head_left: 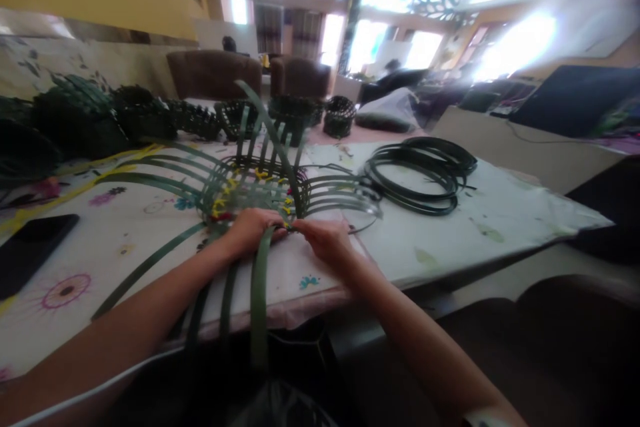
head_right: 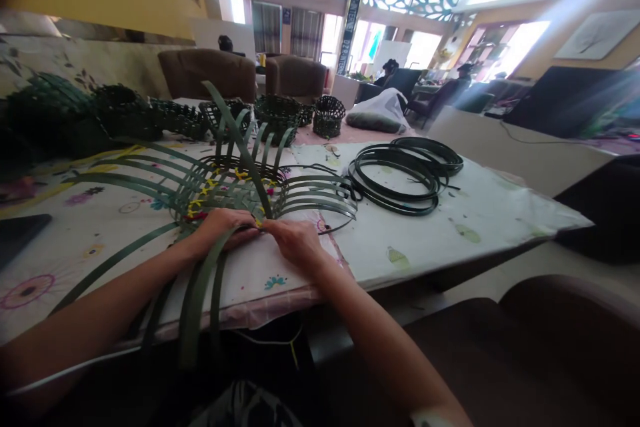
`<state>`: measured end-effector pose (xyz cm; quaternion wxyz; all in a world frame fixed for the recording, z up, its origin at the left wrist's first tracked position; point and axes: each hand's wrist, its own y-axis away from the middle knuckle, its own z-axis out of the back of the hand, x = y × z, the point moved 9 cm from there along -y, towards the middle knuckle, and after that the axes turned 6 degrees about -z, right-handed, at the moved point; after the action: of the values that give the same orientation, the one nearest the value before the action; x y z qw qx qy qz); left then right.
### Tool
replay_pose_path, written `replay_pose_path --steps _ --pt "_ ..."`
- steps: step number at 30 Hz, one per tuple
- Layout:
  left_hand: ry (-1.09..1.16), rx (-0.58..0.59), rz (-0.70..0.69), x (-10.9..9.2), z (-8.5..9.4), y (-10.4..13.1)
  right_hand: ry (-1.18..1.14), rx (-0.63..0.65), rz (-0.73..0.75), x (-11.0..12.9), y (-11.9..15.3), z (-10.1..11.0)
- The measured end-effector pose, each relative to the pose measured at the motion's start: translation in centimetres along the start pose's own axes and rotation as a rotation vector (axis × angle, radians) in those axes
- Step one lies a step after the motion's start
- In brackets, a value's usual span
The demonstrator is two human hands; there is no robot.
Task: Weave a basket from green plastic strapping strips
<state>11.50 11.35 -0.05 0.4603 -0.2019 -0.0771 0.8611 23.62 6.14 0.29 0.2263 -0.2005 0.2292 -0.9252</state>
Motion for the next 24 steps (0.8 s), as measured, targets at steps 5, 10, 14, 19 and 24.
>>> replay_pose_path --steps 5,10,14,19,24 --pt "0.04 -0.01 0.019 0.2 0.1 0.0 0.198 0.017 -0.121 -1.6 0.8 2.4" --pt "0.08 -0.045 0.054 0.4 0.3 0.2 0.457 0.243 -0.117 -1.5 -0.5 4.6" --pt "0.083 -0.056 0.093 0.5 0.5 0.4 0.578 0.348 0.053 1.6 -3.1 6.1" --pt "0.059 -0.072 0.109 0.2 0.8 0.7 0.643 0.381 0.341 7.0 -6.3 6.1" --pt "0.076 -0.141 0.113 0.4 0.8 1.1 0.672 0.428 0.575 10.9 -8.0 4.9"
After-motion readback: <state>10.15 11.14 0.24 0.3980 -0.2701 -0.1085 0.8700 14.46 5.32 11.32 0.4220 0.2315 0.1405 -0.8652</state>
